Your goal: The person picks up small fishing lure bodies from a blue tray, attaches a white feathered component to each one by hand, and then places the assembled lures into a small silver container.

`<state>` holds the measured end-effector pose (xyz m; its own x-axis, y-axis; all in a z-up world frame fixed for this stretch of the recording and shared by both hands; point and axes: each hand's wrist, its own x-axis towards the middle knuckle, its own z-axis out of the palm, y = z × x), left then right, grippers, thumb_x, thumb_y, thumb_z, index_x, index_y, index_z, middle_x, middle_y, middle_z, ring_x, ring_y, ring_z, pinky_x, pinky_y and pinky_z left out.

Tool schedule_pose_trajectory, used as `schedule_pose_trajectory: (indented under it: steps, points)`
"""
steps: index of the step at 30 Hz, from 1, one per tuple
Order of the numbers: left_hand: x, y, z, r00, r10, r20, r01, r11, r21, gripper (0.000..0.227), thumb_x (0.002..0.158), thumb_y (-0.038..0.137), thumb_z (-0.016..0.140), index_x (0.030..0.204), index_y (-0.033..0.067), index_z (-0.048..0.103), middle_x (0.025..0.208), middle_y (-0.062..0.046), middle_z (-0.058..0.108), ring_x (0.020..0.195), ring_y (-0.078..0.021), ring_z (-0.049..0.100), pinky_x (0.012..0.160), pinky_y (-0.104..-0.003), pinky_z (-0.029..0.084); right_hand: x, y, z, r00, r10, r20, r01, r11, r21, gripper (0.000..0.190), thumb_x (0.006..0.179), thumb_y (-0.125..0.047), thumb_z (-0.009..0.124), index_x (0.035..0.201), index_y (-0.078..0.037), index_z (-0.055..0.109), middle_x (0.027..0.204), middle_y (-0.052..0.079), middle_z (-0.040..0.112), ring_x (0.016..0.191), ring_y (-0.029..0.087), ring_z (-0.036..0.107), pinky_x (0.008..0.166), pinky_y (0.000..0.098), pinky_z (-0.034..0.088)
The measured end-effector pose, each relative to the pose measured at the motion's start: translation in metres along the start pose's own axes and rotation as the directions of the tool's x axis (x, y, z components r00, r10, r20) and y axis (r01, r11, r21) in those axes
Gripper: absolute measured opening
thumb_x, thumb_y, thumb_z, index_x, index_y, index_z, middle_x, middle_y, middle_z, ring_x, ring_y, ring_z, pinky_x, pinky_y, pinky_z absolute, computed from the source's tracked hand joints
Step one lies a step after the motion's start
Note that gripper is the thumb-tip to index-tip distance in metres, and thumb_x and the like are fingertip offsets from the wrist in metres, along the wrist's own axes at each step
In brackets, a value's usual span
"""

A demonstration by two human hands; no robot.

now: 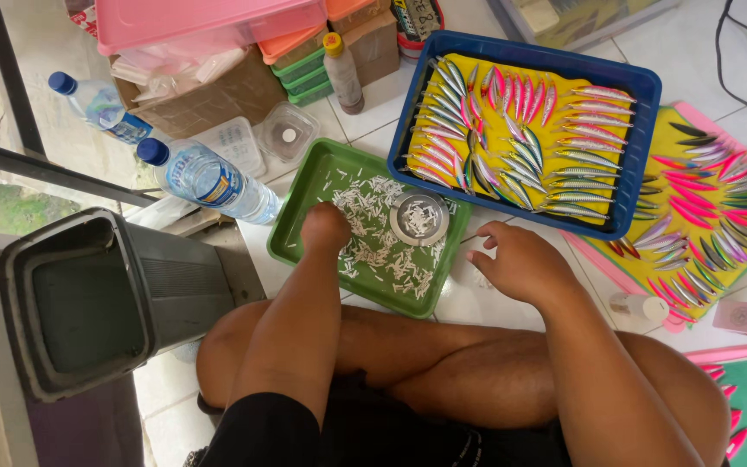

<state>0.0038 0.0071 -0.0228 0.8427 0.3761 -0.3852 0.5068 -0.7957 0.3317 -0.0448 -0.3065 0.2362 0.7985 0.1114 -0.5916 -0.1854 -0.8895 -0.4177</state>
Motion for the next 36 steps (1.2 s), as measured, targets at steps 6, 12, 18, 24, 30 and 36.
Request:
schedule_pose_trajectory:
  steps: [6, 12, 18, 24, 30, 36]
  points:
    - [-0.014, 0.020, -0.026, 0.998, -0.056, 0.019, 0.058, 0.995, -0.084, 0.030, 0.097, 0.025, 0.051, 0.105, 0.0025, 0.069, 0.100, -0.018, 0.070, 0.107, -0.0419, 0.071, 0.092, -0.052, 0.058, 0.001, 0.003, 0.001, 0.998, -0.060, 0.022, 0.060, 0.998, -0.004, 0.048, 0.093, -0.026, 0.066, 0.138, -0.006, 0.063, 0.128, 0.020, 0.072, 0.120, 0.043, 0.068, 0.098, 0.0556, 0.055]
    - [0.002, -0.003, -0.015, 0.997, -0.074, 0.012, 0.074, 0.961, -0.265, 0.018, 0.089, 0.027, 0.063, 0.090, 0.0221, 0.080, 0.090, -0.011, 0.076, 0.100, -0.0390, 0.073, 0.087, -0.048, 0.059, 0.007, 0.001, 0.005, 0.988, -0.128, 0.085, 0.129, 0.992, -0.012, 0.049, 0.095, -0.024, 0.065, 0.141, -0.009, 0.061, 0.130, 0.017, 0.071, 0.122, 0.038, 0.068, 0.099, 0.0529, 0.056]
    - [0.008, -0.003, -0.011, 0.995, -0.072, 0.073, 0.090, 0.951, -0.297, 0.008, 0.081, 0.023, 0.075, 0.086, 0.0218, 0.081, 0.079, -0.007, 0.075, 0.091, -0.0317, 0.074, 0.083, -0.041, 0.059, 0.012, 0.006, 0.013, 0.978, -0.181, 0.106, 0.186, 0.982, -0.040, 0.050, 0.095, -0.024, 0.066, 0.141, -0.008, 0.060, 0.130, 0.016, 0.071, 0.122, 0.037, 0.068, 0.099, 0.0518, 0.056]
    - [-0.006, 0.021, -0.028, 0.990, -0.070, 0.126, 0.124, 0.858, -0.499, 0.010, 0.081, 0.025, 0.074, 0.086, 0.0265, 0.082, 0.071, -0.003, 0.072, 0.076, -0.0218, 0.072, 0.071, -0.032, 0.057, 0.017, 0.007, 0.018, 0.970, -0.227, 0.091, 0.231, 0.973, -0.030, 0.048, 0.095, -0.023, 0.067, 0.140, -0.008, 0.061, 0.127, 0.015, 0.072, 0.121, 0.033, 0.069, 0.099, 0.0484, 0.057]
    - [-0.073, 0.074, -0.096, 0.978, 0.157, 0.140, -0.011, 0.704, -0.710, 0.017, 0.086, 0.009, 0.075, 0.101, 0.0105, 0.081, 0.080, -0.010, 0.075, 0.065, -0.0145, 0.061, 0.063, -0.026, 0.048, 0.025, 0.005, 0.029, 0.915, -0.371, -0.160, 0.400, 0.888, 0.225, 0.032, 0.092, -0.011, 0.069, 0.124, -0.004, 0.070, 0.110, 0.016, 0.077, 0.102, 0.032, 0.076, 0.089, 0.0422, 0.060]
    - [-0.153, 0.114, -0.142, 0.848, 0.526, 0.065, -0.398, 0.712, -0.578, 0.043, 0.084, -0.003, 0.073, 0.126, 0.0044, 0.066, 0.091, -0.017, 0.076, 0.070, -0.0223, 0.058, 0.068, -0.036, 0.050, 0.054, 0.015, 0.059, 0.869, -0.352, -0.347, 0.492, 0.690, 0.531, 0.027, 0.091, -0.012, 0.075, 0.118, -0.014, 0.076, 0.102, 0.006, 0.077, 0.088, 0.014, 0.074, 0.081, 0.0267, 0.060]
